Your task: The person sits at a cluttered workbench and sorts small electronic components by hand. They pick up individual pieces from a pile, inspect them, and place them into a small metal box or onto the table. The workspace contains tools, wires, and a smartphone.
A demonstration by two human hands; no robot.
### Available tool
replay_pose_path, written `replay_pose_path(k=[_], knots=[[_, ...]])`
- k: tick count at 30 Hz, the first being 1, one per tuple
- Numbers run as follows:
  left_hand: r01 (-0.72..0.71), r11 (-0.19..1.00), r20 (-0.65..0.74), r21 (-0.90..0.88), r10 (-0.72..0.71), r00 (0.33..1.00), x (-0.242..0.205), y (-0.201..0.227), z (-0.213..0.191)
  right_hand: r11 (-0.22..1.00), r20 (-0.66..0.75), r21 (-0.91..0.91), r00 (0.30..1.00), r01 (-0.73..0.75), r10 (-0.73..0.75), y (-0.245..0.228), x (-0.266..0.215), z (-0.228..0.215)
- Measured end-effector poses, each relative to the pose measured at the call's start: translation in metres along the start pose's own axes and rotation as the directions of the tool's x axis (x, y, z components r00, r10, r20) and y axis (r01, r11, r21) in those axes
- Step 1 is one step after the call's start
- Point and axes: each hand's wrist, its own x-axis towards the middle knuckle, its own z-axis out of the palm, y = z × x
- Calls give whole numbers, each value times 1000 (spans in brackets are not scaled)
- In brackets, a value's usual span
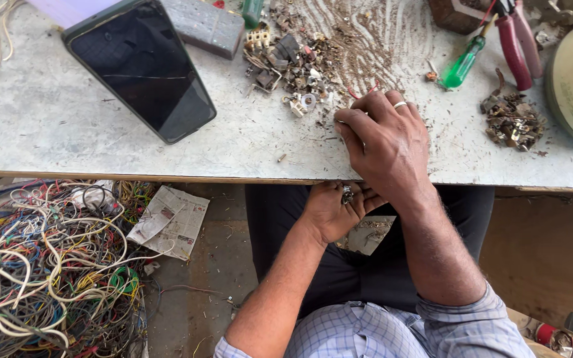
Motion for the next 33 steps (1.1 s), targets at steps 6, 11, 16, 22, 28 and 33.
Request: replay_pose_path(k=[6, 11, 16, 22, 28, 33], knots=[[-13, 1000, -80, -5, 13, 997, 0, -3, -2, 999, 63, -36, 998, 4, -2, 0, 4, 4], [-3, 1000, -33, -17, 3, 999, 7, -7, -16, 941, 49, 335, 998, -56, 42, 4, -4, 3], [-21, 1000, 17, -14, 21, 1000, 8, -7, -19, 838, 38, 527, 990, -138, 139, 1, -7, -2], [-7, 1000, -16, 16, 7, 1000, 3, -3, -4, 828, 64, 530, 982, -185, 178, -2, -9, -7], [-13, 999, 82, -51, 17, 996, 2, -2, -3, 863, 7, 504, 1000, -23, 22, 9, -14, -8], [21, 994, 249, -105, 6, 968, 0, 3, -9, 942, 133, 333, 987, 40, -89, 17, -29, -28]])
